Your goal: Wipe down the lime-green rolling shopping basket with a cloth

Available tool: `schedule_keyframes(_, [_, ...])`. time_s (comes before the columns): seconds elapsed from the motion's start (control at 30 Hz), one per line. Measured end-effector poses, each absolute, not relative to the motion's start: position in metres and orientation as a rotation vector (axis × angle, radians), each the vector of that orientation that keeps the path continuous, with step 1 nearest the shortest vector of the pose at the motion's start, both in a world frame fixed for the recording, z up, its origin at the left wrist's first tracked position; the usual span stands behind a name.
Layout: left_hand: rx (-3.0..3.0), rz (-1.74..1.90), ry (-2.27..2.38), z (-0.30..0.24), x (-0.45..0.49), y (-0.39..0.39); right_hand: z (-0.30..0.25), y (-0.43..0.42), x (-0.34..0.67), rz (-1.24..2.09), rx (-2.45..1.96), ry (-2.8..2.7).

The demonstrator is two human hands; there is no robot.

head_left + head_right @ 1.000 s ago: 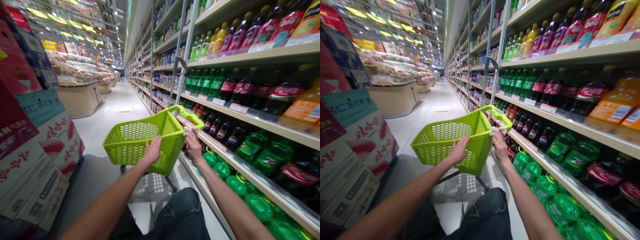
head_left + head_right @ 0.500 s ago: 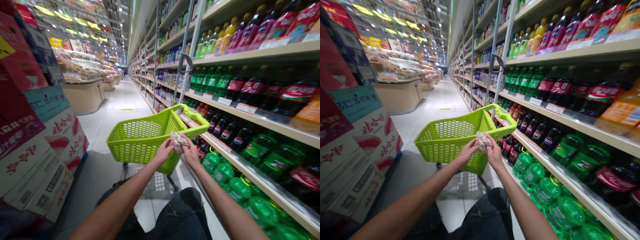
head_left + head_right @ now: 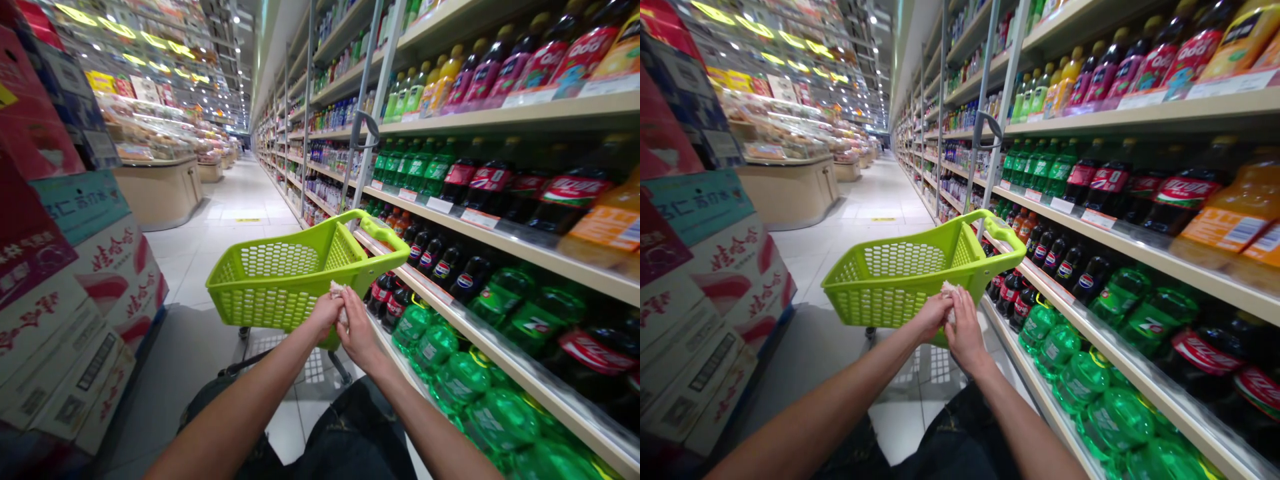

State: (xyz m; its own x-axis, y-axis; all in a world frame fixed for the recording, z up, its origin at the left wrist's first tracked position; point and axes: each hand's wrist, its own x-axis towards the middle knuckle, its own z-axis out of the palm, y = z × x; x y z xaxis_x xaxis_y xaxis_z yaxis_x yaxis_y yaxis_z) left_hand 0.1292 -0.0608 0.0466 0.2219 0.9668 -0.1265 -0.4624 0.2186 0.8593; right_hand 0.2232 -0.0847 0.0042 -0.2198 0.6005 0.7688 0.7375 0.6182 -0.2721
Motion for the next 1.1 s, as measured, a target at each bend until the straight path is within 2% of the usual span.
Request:
schedule_keyframes(0.17, [1.013,1.008,0.901,0.056,0.120,-0.052,0.022,-0.057,0.253,-0.453,-0.890,-1.901])
schedule_keyframes(0.3, [1.728,1.179,1.507,0.055,0.091,-0.031,0.060,-0.013,0.296,-0.716,-0.977,-1.660])
schedule_keyframes(0.43, [2.272,0.733,1.880,0.042,0.064,-0.022,0.046,0.008,0.304,-0.821,-0.992,-1.789])
schedule_keyframes(0.5, [2.387,0.569,1.888,0.037,0.058,-0.022,0.021,0.005,0.297,-0.824,-0.980,-1.862])
schedule_keyframes(0.63, [2.408,0.478,1.877,0.039,0.054,-0.021,-0.023,-0.013,0.287,-0.833,-0.797,-2.093])
schedule_keyframes(0.73, [2.413,0.439,1.860,0.041,0.052,-0.020,-0.017,-0.021,0.288,-0.756,-0.697,-2.214])
schedule_keyframes(0.9, [2.428,0.428,1.867,0.040,0.051,-0.023,0.027,-0.008,0.295,-0.732,-0.882,-1.879])
schedule_keyframes(1.1, [2.470,0.380,1.825,0.039,0.052,-0.025,-0.034,-0.023,0.288,-0.691,-0.803,-2.169])
